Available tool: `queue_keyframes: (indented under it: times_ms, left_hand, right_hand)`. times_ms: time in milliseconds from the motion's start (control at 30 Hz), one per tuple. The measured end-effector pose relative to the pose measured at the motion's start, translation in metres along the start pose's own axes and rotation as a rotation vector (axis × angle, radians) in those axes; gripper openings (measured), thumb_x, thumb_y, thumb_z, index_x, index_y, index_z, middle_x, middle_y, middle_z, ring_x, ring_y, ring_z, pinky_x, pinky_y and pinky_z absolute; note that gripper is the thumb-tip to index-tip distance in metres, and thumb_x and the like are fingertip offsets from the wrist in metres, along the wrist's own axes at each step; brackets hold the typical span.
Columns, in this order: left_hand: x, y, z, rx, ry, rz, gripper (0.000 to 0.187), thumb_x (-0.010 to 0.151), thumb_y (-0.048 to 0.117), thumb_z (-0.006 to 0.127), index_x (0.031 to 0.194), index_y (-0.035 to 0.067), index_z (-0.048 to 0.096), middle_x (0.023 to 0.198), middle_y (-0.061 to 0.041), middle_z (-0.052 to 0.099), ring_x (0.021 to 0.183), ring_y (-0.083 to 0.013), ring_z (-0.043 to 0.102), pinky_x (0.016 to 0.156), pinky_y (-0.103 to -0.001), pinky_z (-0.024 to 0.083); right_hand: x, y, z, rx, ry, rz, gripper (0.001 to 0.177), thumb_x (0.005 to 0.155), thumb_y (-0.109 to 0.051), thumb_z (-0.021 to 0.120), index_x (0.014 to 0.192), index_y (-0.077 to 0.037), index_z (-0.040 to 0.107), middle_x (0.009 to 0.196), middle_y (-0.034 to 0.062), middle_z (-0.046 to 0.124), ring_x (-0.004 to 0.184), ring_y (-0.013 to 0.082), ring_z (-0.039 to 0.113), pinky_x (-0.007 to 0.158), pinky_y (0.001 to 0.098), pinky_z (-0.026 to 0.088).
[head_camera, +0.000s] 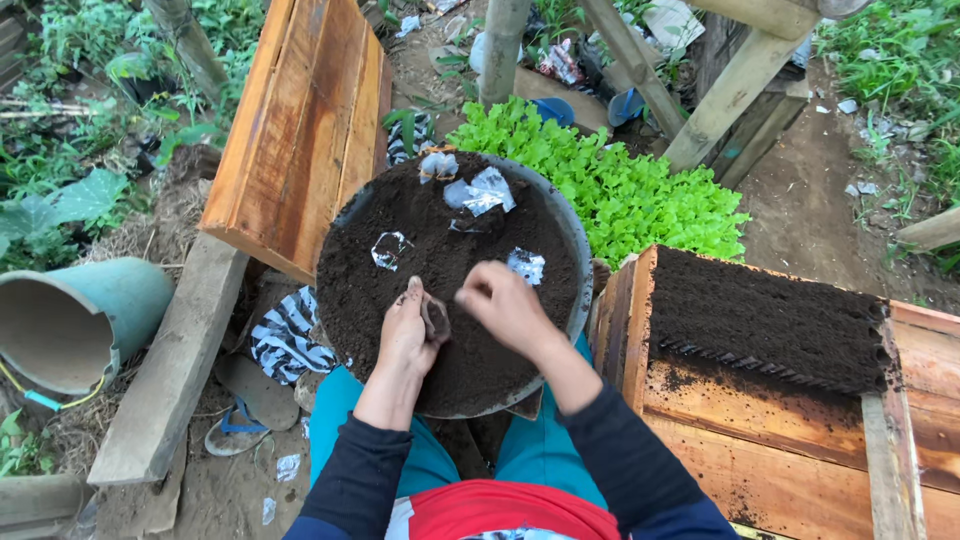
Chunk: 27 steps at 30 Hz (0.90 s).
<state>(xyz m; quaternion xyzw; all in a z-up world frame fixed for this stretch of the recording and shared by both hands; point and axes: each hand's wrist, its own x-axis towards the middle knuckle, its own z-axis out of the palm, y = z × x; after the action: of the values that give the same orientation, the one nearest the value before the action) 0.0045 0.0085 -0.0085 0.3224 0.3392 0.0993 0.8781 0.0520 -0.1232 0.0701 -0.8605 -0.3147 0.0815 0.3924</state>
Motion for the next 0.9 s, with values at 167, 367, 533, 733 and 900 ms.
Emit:
queue_keyframes:
  times_ms: [167, 367, 533, 733, 900]
  left_hand:
    - [0.017, -0.005, -0.006, 0.031, 0.028, 0.164, 0.016, 0.091, 0.019, 0.061, 0.082, 0.007, 0.055, 0.042, -0.005, 0.042, 0.026, -0.0112, 0.035, 0.024, -0.02, 0.024]
    - [0.031, -0.024, -0.011, 0.063, 0.13, 0.243, 0.027, 0.092, 0.02, 0.056, 0.072, 0.004, 0.059, 0.049, -0.011, 0.05, 0.035, -0.0183, 0.049, 0.025, -0.026, 0.037]
    - [-0.007, -0.011, 0.005, -0.043, 0.133, -0.15, 0.054, 0.098, 0.047, 0.035, 0.074, 0.003, 0.055, 0.064, -0.017, 0.053, 0.06, -0.033, 0.056, 0.057, -0.044, 0.046]
    - [-0.005, -0.022, 0.007, -0.089, 0.04, -0.321, 0.053, 0.096, 0.054, 0.031, 0.084, 0.006, 0.052, 0.076, -0.015, 0.053, 0.076, -0.0337, 0.054, 0.068, -0.047, 0.047]
    - [0.008, -0.03, 0.0, -0.123, 0.035, -0.389, 0.054, 0.095, 0.055, 0.031, 0.083, 0.008, 0.055, 0.077, -0.014, 0.06, 0.077, -0.0317, 0.057, 0.071, -0.047, 0.048]
  right_hand:
    - [0.027, 0.022, 0.03, -0.259, -0.364, 0.203, 0.069, 0.067, -0.031, 0.077, 0.129, -0.02, 0.052, 0.113, 0.0183, 0.058, 0.106, 0.0422, 0.058, 0.09, 0.0501, 0.046]
    - [0.021, 0.089, 0.076, 0.402, -0.074, 0.322, 0.037, 0.061, -0.008, 0.065, 0.097, -0.012, 0.069, 0.086, 0.0108, 0.067, 0.087, 0.0256, 0.064, 0.074, 0.0352, 0.05]
    - [0.016, 0.014, 0.024, 1.482, 0.376, 0.383, 0.028, 0.073, -0.003, 0.072, 0.099, -0.008, 0.063, 0.085, 0.0153, 0.066, 0.077, 0.0334, 0.068, 0.059, 0.0486, 0.058]
    - [0.022, 0.0, 0.03, 1.459, 0.542, 0.416, 0.022, 0.072, 0.01, 0.067, 0.09, -0.001, 0.061, 0.072, 0.0155, 0.061, 0.065, 0.0368, 0.067, 0.055, 0.0498, 0.058]
    - [0.014, 0.003, 0.035, 1.197, 0.558, 0.267, 0.027, 0.068, 0.01, 0.06, 0.092, -0.001, 0.061, 0.079, 0.0129, 0.062, 0.074, 0.0263, 0.065, 0.062, 0.0393, 0.058]
